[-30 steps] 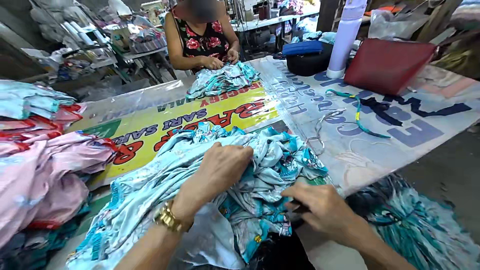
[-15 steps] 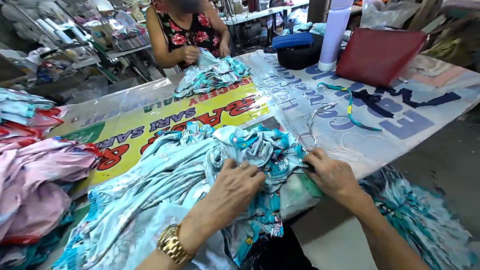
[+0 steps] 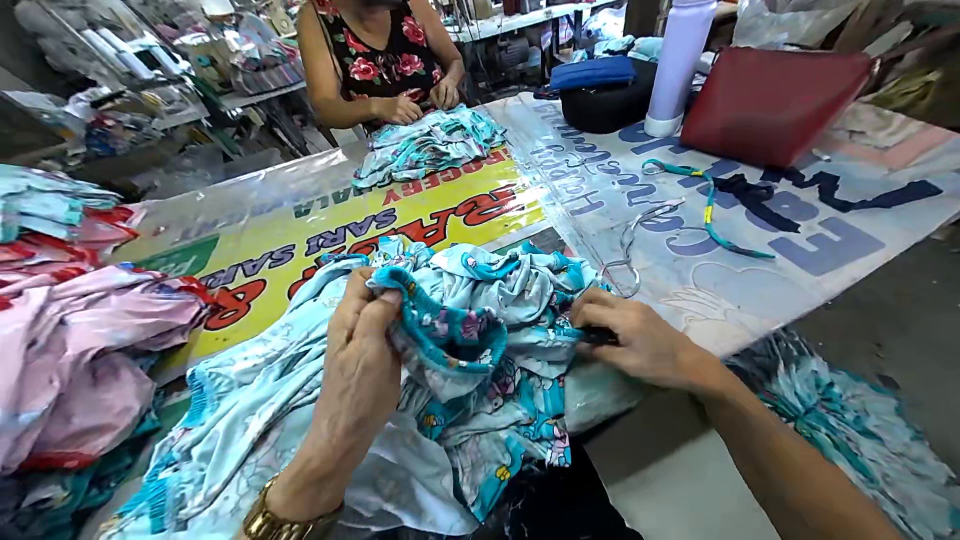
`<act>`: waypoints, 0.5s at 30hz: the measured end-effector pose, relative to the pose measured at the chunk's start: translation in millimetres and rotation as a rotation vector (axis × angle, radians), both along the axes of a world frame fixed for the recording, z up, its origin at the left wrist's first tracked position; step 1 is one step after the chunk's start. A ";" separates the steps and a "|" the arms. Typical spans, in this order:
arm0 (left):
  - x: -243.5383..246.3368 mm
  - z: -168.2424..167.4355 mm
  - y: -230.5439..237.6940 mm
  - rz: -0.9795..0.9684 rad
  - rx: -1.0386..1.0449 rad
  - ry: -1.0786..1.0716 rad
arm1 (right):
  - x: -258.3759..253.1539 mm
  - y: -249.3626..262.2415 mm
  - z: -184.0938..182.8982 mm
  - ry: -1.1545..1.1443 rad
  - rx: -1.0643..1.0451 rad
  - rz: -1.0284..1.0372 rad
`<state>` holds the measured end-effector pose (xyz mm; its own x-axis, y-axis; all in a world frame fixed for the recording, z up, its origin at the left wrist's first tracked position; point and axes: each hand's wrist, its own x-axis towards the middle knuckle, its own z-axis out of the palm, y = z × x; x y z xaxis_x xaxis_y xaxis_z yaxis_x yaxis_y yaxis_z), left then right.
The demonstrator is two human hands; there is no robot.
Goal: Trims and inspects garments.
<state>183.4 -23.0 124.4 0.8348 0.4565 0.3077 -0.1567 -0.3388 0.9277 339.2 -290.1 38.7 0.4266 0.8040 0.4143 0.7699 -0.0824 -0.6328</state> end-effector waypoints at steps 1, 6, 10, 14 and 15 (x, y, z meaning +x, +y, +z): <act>0.7 2.6 -2.3 0.043 -0.035 0.042 | 2.1 -2.7 7.1 0.162 0.109 0.080; 23.0 43.9 -6.0 -0.023 0.120 0.040 | 35.5 6.4 84.2 -0.173 -0.116 -0.216; 60.3 121.4 -22.0 -0.269 0.499 -0.163 | 44.1 24.6 205.3 -0.366 0.038 -0.081; 87.3 172.1 -60.9 -0.455 0.488 -0.160 | -21.0 26.6 260.7 -0.332 0.255 -0.456; 103.0 175.6 -51.7 -0.412 0.460 -0.226 | -68.5 29.4 259.1 -0.196 0.286 -0.729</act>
